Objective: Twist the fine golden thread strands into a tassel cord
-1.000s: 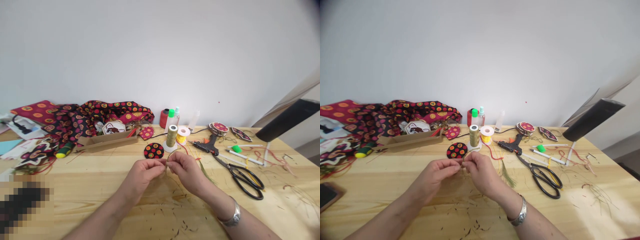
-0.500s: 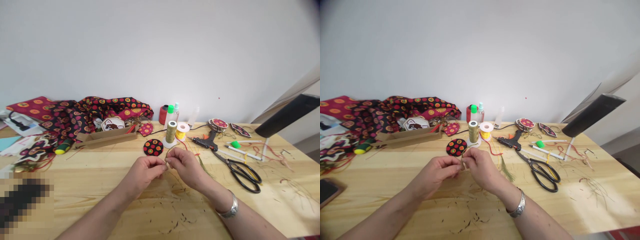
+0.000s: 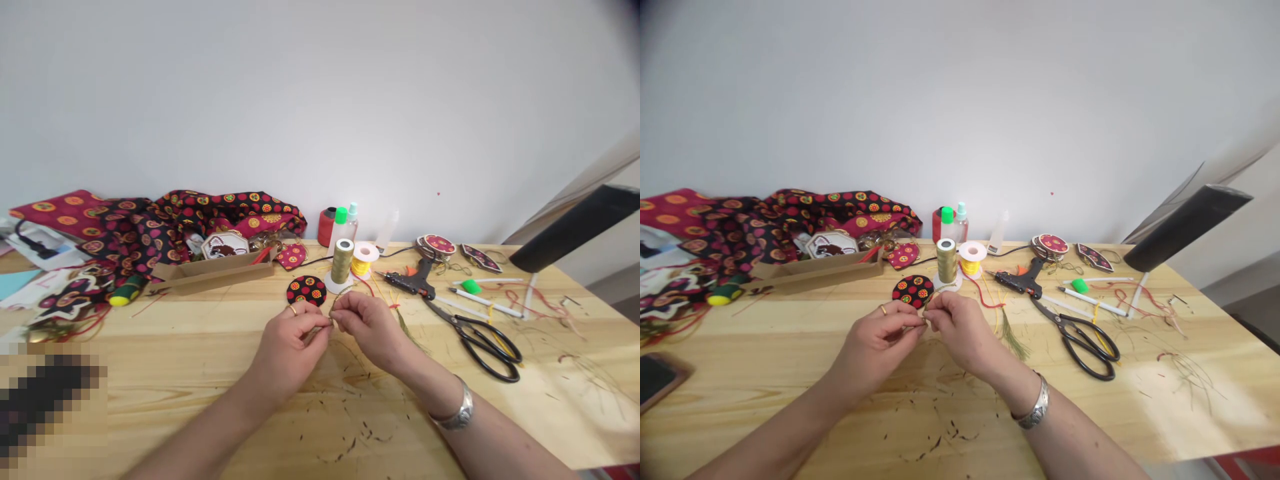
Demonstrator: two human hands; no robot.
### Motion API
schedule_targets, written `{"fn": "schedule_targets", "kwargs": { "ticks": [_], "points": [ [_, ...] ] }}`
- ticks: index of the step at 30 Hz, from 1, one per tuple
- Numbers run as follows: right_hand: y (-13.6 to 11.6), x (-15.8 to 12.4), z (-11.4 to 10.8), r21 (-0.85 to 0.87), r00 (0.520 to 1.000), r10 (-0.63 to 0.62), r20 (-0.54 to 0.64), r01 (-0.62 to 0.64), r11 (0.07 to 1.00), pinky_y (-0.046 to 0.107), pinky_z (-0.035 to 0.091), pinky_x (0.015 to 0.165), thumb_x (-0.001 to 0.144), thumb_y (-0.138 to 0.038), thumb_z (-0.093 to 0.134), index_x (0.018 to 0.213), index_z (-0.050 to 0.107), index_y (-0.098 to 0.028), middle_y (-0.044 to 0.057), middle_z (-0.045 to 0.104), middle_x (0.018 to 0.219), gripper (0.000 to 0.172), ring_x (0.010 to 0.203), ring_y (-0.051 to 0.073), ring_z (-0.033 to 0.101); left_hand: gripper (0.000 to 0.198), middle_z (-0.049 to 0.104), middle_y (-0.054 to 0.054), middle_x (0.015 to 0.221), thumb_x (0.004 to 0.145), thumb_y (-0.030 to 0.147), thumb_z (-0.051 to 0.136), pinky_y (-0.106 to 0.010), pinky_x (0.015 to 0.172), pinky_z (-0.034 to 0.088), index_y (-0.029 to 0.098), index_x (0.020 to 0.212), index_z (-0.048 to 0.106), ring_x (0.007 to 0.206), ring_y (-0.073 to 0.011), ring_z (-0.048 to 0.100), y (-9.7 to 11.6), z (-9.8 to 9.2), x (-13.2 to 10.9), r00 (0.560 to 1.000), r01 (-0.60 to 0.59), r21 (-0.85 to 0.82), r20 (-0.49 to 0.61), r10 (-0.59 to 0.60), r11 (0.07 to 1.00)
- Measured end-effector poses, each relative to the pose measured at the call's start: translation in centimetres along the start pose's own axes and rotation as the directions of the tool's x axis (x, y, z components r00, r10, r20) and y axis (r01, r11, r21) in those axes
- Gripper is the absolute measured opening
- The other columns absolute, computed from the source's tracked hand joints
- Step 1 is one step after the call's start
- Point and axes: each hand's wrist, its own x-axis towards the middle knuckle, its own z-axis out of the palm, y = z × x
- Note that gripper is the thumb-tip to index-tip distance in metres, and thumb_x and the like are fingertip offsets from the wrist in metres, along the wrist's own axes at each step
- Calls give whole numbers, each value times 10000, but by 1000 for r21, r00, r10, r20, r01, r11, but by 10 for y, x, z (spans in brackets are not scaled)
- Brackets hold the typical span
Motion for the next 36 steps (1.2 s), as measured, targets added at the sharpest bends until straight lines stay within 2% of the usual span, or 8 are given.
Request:
{"fn": "schedule_targets", "kwargs": {
  "ticks": [7, 11, 15, 22, 27, 29, 32, 36],
  "points": [
    [2, 0, -1, -84, 999, -40, -7, 39, 996, 187, 341, 552, 747, -122, 459, 656, 507, -179, -47, 470, 588, 118, 564, 77, 406, 187, 591, -31, 785, 778, 110, 491, -189, 623, 430, 179, 755, 663, 685, -98, 550, -1, 1, -3, 965, -240, 187, -59, 254, 953],
    [4, 0, -1, -146, 998, -67, -16, 64, 987, 184, 336, 538, 758, -126, 451, 654, 499, -184, -47, 478, 585, 128, 563, 79, 412, 177, 585, -41, 801, 774, 99, 496, -192, 634, 432, 167, 766, 659, 691, -100, 545, -1, 1, -4, 954, -268, 195, -84, 288, 944],
    [2, -1, -2, -180, 997, -69, -14, 66, 982, 181, 326, 516, 767, -127, 440, 653, 488, -185, -49, 478, 574, 137, 550, 78, 410, 179, 575, -64, 817, 770, 108, 488, -221, 671, 437, 153, 761, 661, 731, -125, 542, 3, 0, -6, 963, -250, 132, -67, 260, 959],
    [2, -2, -3, -211, 996, -87, -16, 82, 974, 180, 333, 520, 782, -131, 434, 663, 489, -179, -41, 511, 599, 140, 556, 77, 421, 190, 575, -59, 820, 789, 162, 470, -220, 671, 418, 156, 729, 650, 725, -132, 536, 6, -3, -5, 997, -73, 11, -24, 73, 997],
    [3, -2, -3, -234, 991, -133, -5, 128, 964, 171, 335, 526, 788, -121, 432, 665, 484, -182, -47, 514, 601, 147, 560, 72, 423, 218, 546, -25, 706, 801, 228, 460, -230, 629, 375, 161, 656, 608, 682, -133, 493, 8, -8, -1, 994, 105, -133, 42, -100, 986],
    [2, -3, -3, -242, 988, -157, -9, 150, 959, 167, 336, 531, 785, -112, 439, 670, 491, -182, -47, 522, 609, 144, 569, 71, 432, 238, 482, 8, 607, 801, 267, 460, -227, 564, 341, 165, 614, 567, 602, -117, 439, 7, -9, 0, 972, 230, -211, 91, -216, 950],
    [0, -3, -2, -240, 982, -187, -9, 179, 954, 161, 337, 530, 781, -104, 450, 672, 499, -181, -47, 527, 612, 143, 569, 68, 436, 249, 417, 35, 553, 788, 321, 476, -222, 499, 286, 167, 599, 529, 534, -97, 361, 4, -7, 1, 918, 397, -368, 182, -353, 841],
    [-2, -4, -2, -217, 981, -192, 10, 189, 958, 160, 355, 548, 788, -112, 452, 684, 504, -180, -41, 543, 633, 135, 586, 70, 457, 232, 446, 34, 576, 763, 333, 520, -212, 488, 266, 151, 619, 541, 524, -78, 339, 0, -4, 3, 884, 466, -516, 246, -397, 718]
  ]
}}
